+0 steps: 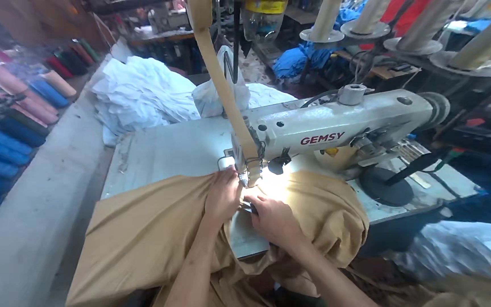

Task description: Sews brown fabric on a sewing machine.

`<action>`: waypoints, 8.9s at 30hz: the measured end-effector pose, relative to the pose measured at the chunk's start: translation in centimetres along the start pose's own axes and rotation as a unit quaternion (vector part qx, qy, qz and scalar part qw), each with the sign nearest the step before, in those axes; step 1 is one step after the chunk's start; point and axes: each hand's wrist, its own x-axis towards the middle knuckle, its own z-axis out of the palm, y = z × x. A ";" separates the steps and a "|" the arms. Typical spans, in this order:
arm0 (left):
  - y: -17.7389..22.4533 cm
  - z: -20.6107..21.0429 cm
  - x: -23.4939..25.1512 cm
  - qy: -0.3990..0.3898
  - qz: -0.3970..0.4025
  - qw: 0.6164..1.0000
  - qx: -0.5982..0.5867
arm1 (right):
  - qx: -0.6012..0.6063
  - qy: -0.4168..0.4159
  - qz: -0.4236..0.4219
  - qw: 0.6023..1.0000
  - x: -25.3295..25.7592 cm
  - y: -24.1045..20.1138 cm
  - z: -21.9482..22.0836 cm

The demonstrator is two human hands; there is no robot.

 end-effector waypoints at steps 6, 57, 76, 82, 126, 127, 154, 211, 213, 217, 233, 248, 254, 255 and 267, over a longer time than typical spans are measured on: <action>2.5 -1.4 -1.8 0.176 -0.110 0.974 -0.089 | 0.041 -0.037 -0.007 0.998 1.4 1.2 -1.3; 6.4 0.2 -4.2 0.064 -0.221 0.963 -0.143 | 0.132 0.258 -0.070 0.954 -2.3 5.1 3.2; 6.6 0.0 -8.6 0.135 -0.141 0.948 -0.252 | 0.268 0.227 -0.116 0.929 -2.4 5.5 2.7; 9.6 -0.8 -12.3 0.031 -0.143 0.976 -0.160 | 0.382 0.195 -0.161 0.889 -5.5 4.3 2.0; 8.2 -3.7 -13.3 0.173 -0.021 0.941 -0.291 | 0.208 0.119 -0.077 0.968 -6.4 2.7 -1.0; 8.1 -3.6 -11.8 0.204 -0.057 0.934 -0.288 | 0.194 0.119 -0.036 0.973 -5.4 1.3 -1.2; 5.0 1.4 -5.4 0.079 -0.102 0.984 0.121 | -0.087 0.120 -0.080 0.986 1.9 2.5 1.5; 4.7 -0.5 -3.4 0.064 -0.060 0.989 0.121 | -0.048 0.177 -0.149 0.972 3.4 3.9 2.4; 6.7 -0.4 -2.9 0.067 -0.144 0.980 0.123 | -0.058 0.198 -0.146 0.968 3.8 4.1 2.4; 7.4 0.5 -2.9 0.057 -0.227 0.968 0.086 | -0.045 0.196 -0.162 0.966 2.6 4.2 2.4; -2.1 -0.4 0.4 0.094 0.044 0.994 0.045 | -0.166 0.158 -0.039 0.972 2.5 -1.2 2.2; -0.1 -0.5 -2.4 0.132 -0.063 0.974 -0.174 | -0.078 0.108 -0.037 0.990 1.4 -0.5 2.2; -3.1 -1.2 0.6 0.085 -0.001 0.995 -0.057 | -0.071 0.083 -0.068 0.992 3.5 4.6 -0.2; -3.5 -1.4 1.4 0.078 -0.004 0.996 -0.052 | -0.064 0.085 -0.032 0.994 4.3 5.9 -1.1; -2.9 -1.0 7.6 0.094 -0.144 0.984 -0.037 | 0.184 0.188 -0.048 0.964 7.0 6.0 -2.5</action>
